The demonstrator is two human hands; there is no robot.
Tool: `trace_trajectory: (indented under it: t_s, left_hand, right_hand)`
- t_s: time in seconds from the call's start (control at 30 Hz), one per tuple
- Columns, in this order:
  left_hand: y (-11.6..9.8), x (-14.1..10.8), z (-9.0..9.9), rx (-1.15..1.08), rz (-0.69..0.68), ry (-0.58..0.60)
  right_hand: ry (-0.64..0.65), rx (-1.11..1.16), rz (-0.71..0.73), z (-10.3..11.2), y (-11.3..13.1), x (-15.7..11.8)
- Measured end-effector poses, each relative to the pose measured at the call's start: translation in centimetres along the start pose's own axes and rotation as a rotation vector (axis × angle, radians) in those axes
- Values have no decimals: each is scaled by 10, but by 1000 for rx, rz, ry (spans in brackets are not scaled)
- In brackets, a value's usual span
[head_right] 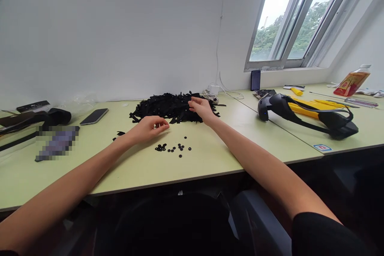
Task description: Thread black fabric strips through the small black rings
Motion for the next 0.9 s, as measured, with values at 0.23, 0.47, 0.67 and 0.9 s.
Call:
trace_trajectory:
  t_s: [0.23,0.47,0.67,0.9]
  left_hand:
    - [-14,-1,-5,-273,2,164]
    - [-6,-1,16,-107,39,118]
    - [30,-17,45,297,383,210]
    - [30,-24,55,310,527,309]
  right_hand:
    - [163,-476,160,-20,-3,-17]
    - [431,-861,325,-50,-12,-47]
    - [489,-889,338,-55,-13,-51]
    - [486,-888,325,-53,-12,-52]
Point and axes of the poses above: each hand's wrist, its own x-axis towards the middle knuckle, its own z-axis out of the back of the hand, y = z × x, the point moved 3 cm from there along x, towards the middle knuckle, and after that the axes turned 15 degrees about -z, right-handed, at the moved point
